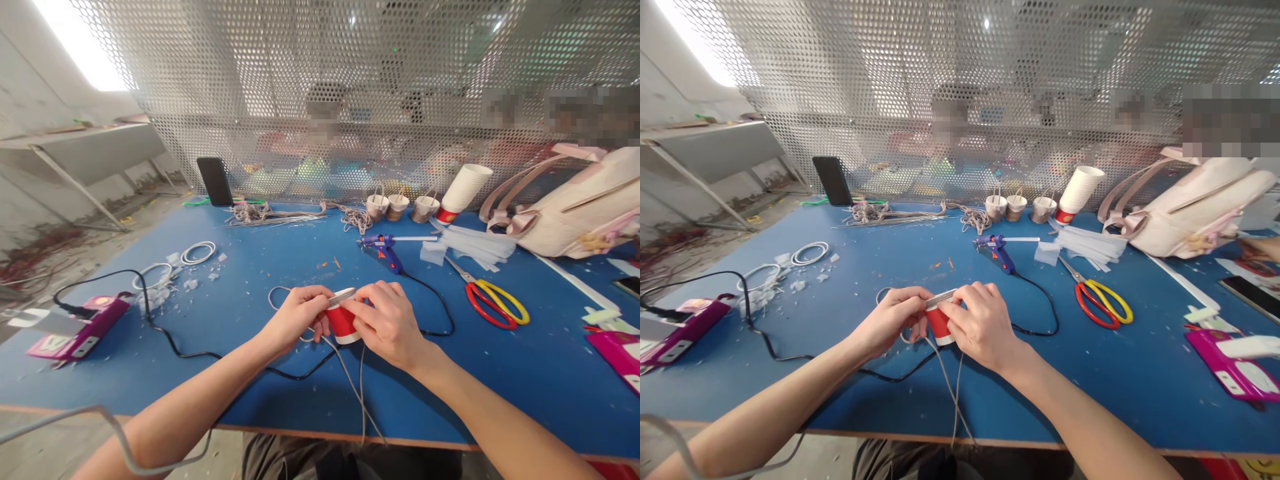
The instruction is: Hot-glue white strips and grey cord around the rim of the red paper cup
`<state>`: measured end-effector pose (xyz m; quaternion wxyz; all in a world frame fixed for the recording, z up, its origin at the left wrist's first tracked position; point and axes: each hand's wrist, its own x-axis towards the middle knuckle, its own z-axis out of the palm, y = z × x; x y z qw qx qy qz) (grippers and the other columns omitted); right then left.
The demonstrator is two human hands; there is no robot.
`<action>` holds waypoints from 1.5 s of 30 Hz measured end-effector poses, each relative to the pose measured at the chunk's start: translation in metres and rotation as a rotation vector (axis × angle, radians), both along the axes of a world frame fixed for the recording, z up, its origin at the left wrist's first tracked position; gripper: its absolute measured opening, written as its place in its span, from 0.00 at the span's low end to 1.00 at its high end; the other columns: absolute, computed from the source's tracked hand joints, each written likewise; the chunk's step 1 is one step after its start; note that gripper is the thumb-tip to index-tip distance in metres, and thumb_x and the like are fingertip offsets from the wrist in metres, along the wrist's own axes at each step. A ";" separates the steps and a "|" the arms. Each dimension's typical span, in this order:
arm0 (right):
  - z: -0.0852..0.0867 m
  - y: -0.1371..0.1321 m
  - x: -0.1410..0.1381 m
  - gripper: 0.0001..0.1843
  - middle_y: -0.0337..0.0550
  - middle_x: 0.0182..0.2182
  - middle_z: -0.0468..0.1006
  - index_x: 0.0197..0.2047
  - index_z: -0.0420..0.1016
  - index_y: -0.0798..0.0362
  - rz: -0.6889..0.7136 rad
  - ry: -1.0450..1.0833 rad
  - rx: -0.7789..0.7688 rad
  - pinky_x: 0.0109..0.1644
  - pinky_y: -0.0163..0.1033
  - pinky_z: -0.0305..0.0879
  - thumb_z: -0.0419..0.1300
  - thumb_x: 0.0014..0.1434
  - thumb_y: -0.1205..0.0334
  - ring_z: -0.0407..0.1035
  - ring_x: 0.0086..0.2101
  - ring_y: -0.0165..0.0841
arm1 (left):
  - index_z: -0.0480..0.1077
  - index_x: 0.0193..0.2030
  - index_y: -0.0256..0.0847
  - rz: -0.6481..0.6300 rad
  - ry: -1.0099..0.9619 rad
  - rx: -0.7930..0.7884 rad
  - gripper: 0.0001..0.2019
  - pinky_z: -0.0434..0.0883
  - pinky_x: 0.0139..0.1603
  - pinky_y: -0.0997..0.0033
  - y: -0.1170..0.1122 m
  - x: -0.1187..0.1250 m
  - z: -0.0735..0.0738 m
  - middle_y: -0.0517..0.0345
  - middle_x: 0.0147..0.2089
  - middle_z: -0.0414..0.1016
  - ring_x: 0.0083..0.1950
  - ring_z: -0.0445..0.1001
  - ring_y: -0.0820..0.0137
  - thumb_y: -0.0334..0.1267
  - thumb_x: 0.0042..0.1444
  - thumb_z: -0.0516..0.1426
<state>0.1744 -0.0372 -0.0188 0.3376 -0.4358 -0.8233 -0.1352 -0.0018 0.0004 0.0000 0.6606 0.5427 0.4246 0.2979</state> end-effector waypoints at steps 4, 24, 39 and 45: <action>0.001 0.001 0.002 0.14 0.42 0.29 0.73 0.38 0.77 0.51 -0.003 0.118 -0.055 0.35 0.40 0.53 0.52 0.57 0.73 0.64 0.31 0.32 | 0.70 0.27 0.35 0.003 -0.037 -0.045 0.10 0.61 0.14 0.80 0.002 -0.001 -0.001 0.61 0.14 0.68 0.15 0.66 0.76 0.39 0.48 0.51; -0.003 0.006 0.006 0.11 0.37 0.25 0.74 0.31 0.72 0.53 0.025 0.725 -0.787 0.32 0.33 0.64 0.53 0.60 0.57 0.67 0.27 0.29 | 0.71 0.31 0.37 0.133 0.118 0.417 0.06 0.68 0.19 0.79 0.006 -0.006 -0.004 0.62 0.28 0.66 0.21 0.68 0.78 0.38 0.49 0.58; 0.007 0.018 0.047 0.20 0.39 0.21 0.72 0.22 0.70 0.51 -0.245 0.519 -0.426 0.34 0.35 0.63 0.50 0.60 0.51 0.67 0.25 0.31 | 0.66 0.28 0.38 0.197 0.102 0.482 0.05 0.69 0.25 0.76 0.010 -0.007 -0.007 0.62 0.32 0.65 0.25 0.70 0.77 0.36 0.51 0.56; -0.016 0.070 0.095 0.08 0.46 0.29 0.78 0.28 0.73 0.52 -0.526 0.580 -0.429 0.38 0.41 0.64 0.58 0.48 0.56 0.71 0.33 0.39 | 0.64 0.29 0.39 0.202 0.084 0.381 0.05 0.67 0.25 0.76 0.013 -0.005 -0.010 0.65 0.22 0.70 0.22 0.69 0.76 0.37 0.50 0.57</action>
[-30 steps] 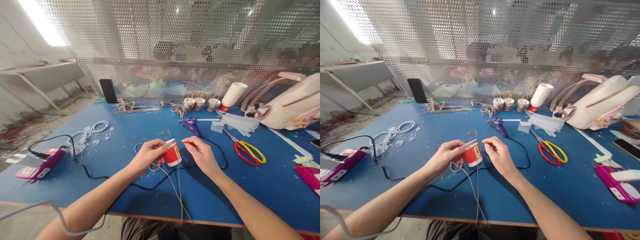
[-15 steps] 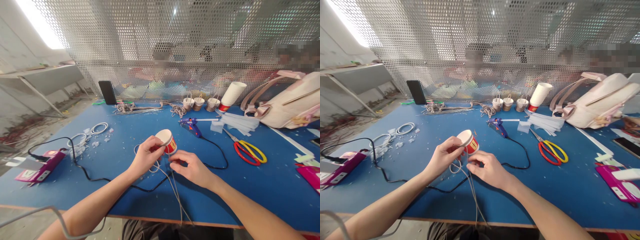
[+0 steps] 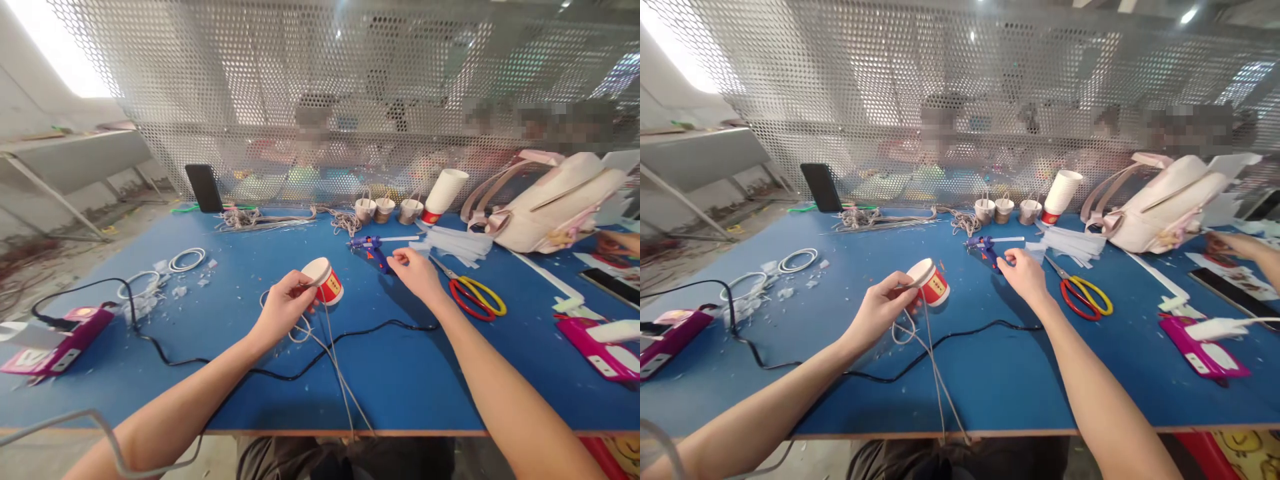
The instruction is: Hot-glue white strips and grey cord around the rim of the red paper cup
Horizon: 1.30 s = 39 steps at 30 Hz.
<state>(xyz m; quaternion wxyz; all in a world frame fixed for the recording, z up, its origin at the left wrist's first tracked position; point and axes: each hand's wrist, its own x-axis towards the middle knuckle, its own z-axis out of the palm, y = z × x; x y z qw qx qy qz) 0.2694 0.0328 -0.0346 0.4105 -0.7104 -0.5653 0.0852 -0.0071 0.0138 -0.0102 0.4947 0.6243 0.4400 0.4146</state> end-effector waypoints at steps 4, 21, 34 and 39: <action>-0.012 0.030 -0.004 0.14 0.45 0.38 0.80 0.39 0.74 0.52 0.113 0.078 -0.046 0.42 0.39 0.66 0.58 0.47 0.58 0.72 0.38 0.37 | 0.65 0.29 0.39 -0.026 -0.014 -0.050 0.05 0.68 0.26 0.76 -0.001 0.001 0.000 0.64 0.21 0.72 0.22 0.69 0.76 0.36 0.49 0.57; 0.005 -0.015 -0.040 0.12 0.39 0.27 0.76 0.37 0.69 0.52 0.183 0.347 -0.011 0.30 0.36 0.62 0.55 0.50 0.57 0.69 0.26 0.32 | 0.65 0.27 0.37 -0.042 -0.101 -0.119 0.06 0.70 0.26 0.75 0.015 -0.001 -0.015 0.60 0.21 0.74 0.22 0.72 0.74 0.37 0.49 0.58; 0.021 -0.066 -0.088 0.19 0.37 0.19 0.71 0.34 0.74 0.54 0.397 0.424 -0.059 0.28 0.34 0.62 0.57 0.54 0.46 0.67 0.24 0.31 | 0.67 0.28 0.37 0.002 -0.242 -0.012 0.03 0.70 0.28 0.74 0.022 -0.003 -0.012 0.61 0.21 0.73 0.22 0.72 0.74 0.34 0.48 0.56; 0.011 -0.067 -0.082 0.17 0.35 0.19 0.71 0.34 0.73 0.53 0.436 0.325 -0.061 0.29 0.34 0.62 0.56 0.56 0.47 0.68 0.24 0.31 | 0.67 0.28 0.37 0.016 -0.225 0.002 0.01 0.70 0.25 0.76 0.025 0.002 -0.017 0.62 0.19 0.73 0.21 0.72 0.75 0.32 0.47 0.55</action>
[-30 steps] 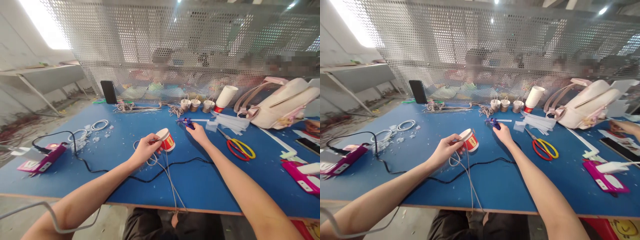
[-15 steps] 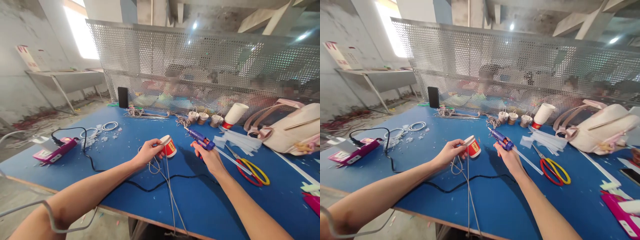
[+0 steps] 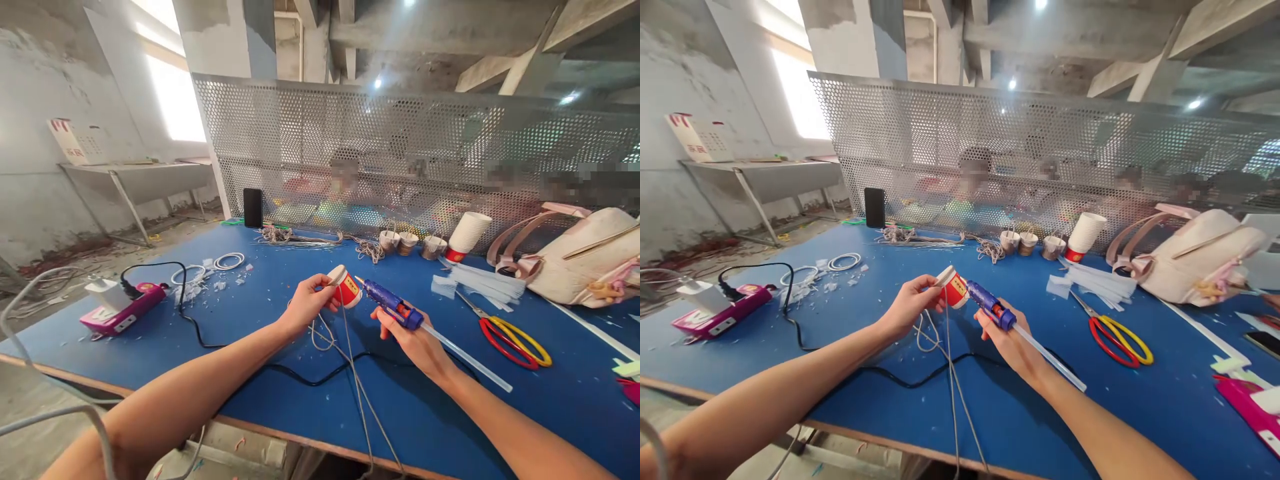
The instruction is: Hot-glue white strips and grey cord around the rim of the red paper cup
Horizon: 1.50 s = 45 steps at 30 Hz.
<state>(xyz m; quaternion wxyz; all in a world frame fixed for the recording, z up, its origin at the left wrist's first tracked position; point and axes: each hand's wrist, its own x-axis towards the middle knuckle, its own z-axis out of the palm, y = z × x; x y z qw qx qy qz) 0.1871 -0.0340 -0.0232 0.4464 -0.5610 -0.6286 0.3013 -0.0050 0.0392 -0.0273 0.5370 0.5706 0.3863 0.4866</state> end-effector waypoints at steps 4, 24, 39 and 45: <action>-0.002 0.002 0.003 0.18 0.36 0.18 0.71 0.33 0.73 0.54 -0.001 -0.029 0.008 0.29 0.35 0.62 0.55 0.56 0.46 0.68 0.24 0.32 | 0.67 0.27 0.37 0.012 0.000 -0.003 0.01 0.70 0.24 0.77 0.001 0.004 -0.001 0.62 0.18 0.72 0.20 0.72 0.75 0.29 0.47 0.55; -0.005 -0.004 -0.004 0.18 0.33 0.17 0.65 0.26 0.66 0.51 0.041 -0.112 0.023 0.26 0.34 0.59 0.55 0.57 0.46 0.62 0.20 0.29 | 0.66 0.27 0.37 0.011 0.044 0.013 0.02 0.70 0.25 0.77 -0.005 0.005 0.002 0.63 0.18 0.72 0.20 0.71 0.76 0.29 0.48 0.54; -0.008 -0.013 -0.004 0.16 0.36 0.19 0.64 0.24 0.63 0.50 -0.025 -0.155 0.057 0.25 0.34 0.60 0.55 0.56 0.50 0.58 0.21 0.29 | 0.68 0.30 0.38 -0.004 0.147 0.057 0.03 0.68 0.23 0.77 -0.006 0.008 -0.004 0.63 0.20 0.72 0.20 0.70 0.75 0.31 0.47 0.54; -0.002 -0.010 -0.005 0.14 0.37 0.17 0.66 0.22 0.65 0.48 -0.014 -0.234 0.160 0.26 0.35 0.61 0.55 0.54 0.51 0.60 0.21 0.32 | 0.68 0.29 0.38 -0.005 0.162 0.066 0.03 0.68 0.22 0.78 -0.011 0.009 -0.002 0.64 0.21 0.72 0.19 0.69 0.76 0.30 0.47 0.54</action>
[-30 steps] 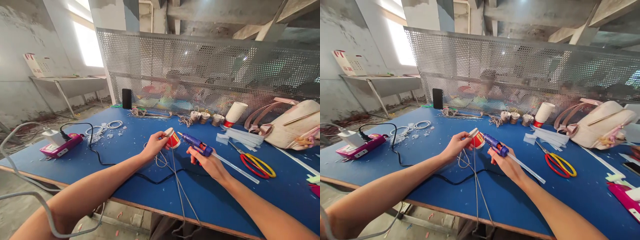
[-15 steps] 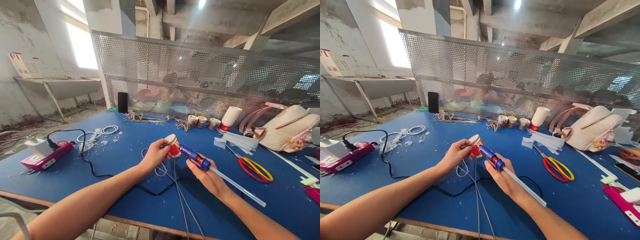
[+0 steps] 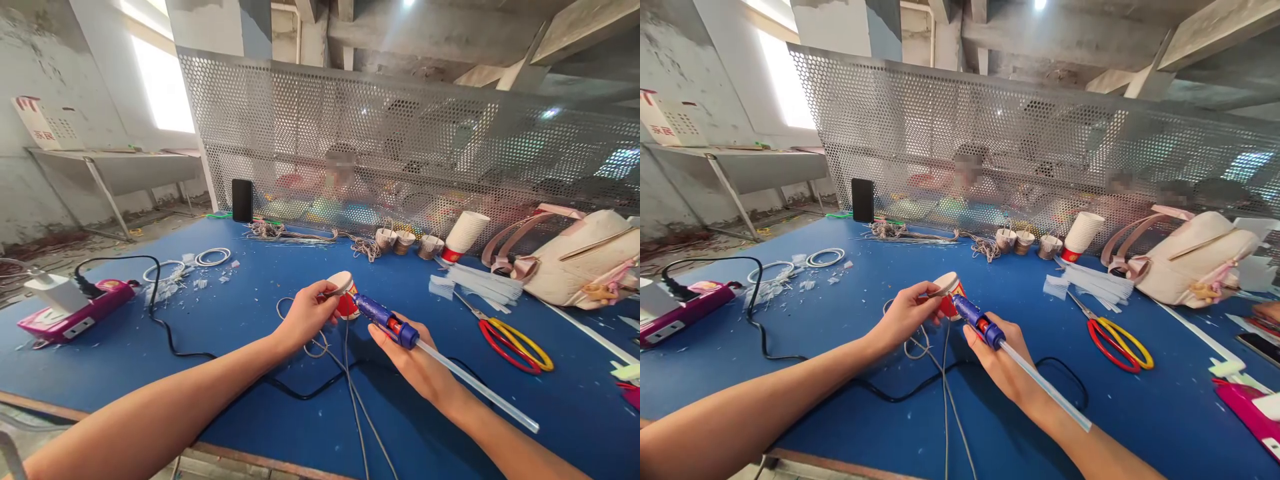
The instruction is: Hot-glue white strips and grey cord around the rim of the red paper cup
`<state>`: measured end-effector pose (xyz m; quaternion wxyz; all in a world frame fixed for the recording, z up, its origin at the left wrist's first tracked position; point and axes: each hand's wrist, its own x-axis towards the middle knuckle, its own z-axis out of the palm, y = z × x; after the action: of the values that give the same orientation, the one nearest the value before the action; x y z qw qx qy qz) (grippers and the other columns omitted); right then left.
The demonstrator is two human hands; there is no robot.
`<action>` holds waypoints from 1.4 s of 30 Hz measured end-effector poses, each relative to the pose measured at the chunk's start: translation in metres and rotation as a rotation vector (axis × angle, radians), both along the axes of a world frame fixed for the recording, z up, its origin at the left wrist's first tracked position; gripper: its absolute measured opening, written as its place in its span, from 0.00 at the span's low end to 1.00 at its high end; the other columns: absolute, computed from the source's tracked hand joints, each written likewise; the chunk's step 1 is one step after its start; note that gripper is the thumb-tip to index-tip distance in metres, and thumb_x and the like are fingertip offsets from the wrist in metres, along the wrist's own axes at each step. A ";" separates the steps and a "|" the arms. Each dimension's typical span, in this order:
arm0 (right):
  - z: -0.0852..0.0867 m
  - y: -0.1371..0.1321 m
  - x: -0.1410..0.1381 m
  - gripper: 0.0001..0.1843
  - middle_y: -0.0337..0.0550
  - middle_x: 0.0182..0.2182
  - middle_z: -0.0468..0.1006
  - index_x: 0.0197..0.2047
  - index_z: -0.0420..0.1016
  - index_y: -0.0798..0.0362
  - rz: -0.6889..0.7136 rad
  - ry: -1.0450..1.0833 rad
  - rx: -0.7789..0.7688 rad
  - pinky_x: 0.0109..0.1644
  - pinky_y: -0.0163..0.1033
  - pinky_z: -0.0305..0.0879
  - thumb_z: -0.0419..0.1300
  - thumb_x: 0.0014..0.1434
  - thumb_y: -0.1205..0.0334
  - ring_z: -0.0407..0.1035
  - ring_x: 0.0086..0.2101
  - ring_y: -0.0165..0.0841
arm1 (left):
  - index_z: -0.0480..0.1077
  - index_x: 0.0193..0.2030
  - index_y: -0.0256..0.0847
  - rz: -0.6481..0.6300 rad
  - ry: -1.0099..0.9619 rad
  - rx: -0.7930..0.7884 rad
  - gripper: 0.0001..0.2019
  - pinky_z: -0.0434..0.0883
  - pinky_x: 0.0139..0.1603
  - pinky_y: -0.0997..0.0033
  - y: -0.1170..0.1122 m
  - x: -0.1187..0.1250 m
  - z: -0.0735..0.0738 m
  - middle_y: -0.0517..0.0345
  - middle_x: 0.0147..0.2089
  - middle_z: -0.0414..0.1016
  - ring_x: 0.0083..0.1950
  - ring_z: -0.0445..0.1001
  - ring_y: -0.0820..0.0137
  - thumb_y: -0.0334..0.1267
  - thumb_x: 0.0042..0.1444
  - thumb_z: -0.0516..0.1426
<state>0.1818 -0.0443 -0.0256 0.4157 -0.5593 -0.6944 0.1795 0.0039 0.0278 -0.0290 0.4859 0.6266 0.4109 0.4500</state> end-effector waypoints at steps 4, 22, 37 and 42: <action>-0.002 0.000 -0.002 0.14 0.37 0.17 0.67 0.22 0.65 0.48 -0.001 -0.016 0.008 0.26 0.35 0.62 0.55 0.54 0.52 0.60 0.20 0.31 | 0.68 0.29 0.39 -0.005 0.005 0.000 0.03 0.68 0.22 0.77 -0.001 0.001 -0.001 0.63 0.21 0.72 0.20 0.70 0.75 0.31 0.47 0.54; -0.001 0.000 -0.004 0.16 0.34 0.16 0.64 0.21 0.57 0.49 0.024 -0.058 0.054 0.26 0.34 0.59 0.54 0.57 0.54 0.57 0.19 0.28 | 0.68 0.29 0.38 -0.015 0.001 -0.007 0.04 0.67 0.25 0.78 -0.001 0.000 0.002 0.64 0.21 0.72 0.20 0.69 0.76 0.30 0.47 0.53; -0.005 -0.001 0.001 0.15 0.38 0.19 0.72 0.25 0.71 0.51 -0.053 -0.090 0.076 0.27 0.34 0.64 0.54 0.56 0.51 0.64 0.21 0.31 | 0.69 0.31 0.37 -0.045 0.018 -0.019 0.06 0.68 0.26 0.76 -0.001 -0.004 0.003 0.63 0.20 0.70 0.22 0.70 0.75 0.32 0.47 0.52; 0.000 -0.003 0.002 0.15 0.39 0.18 0.71 0.25 0.72 0.51 -0.051 -0.071 0.024 0.28 0.34 0.64 0.55 0.56 0.51 0.65 0.22 0.32 | 0.71 0.33 0.36 -0.065 0.017 -0.027 0.10 0.68 0.27 0.76 -0.001 -0.005 0.005 0.63 0.21 0.70 0.22 0.70 0.75 0.31 0.47 0.50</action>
<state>0.1836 -0.0472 -0.0252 0.4018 -0.5778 -0.6963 0.1407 -0.0009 0.0269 -0.0241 0.5052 0.6366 0.4006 0.4231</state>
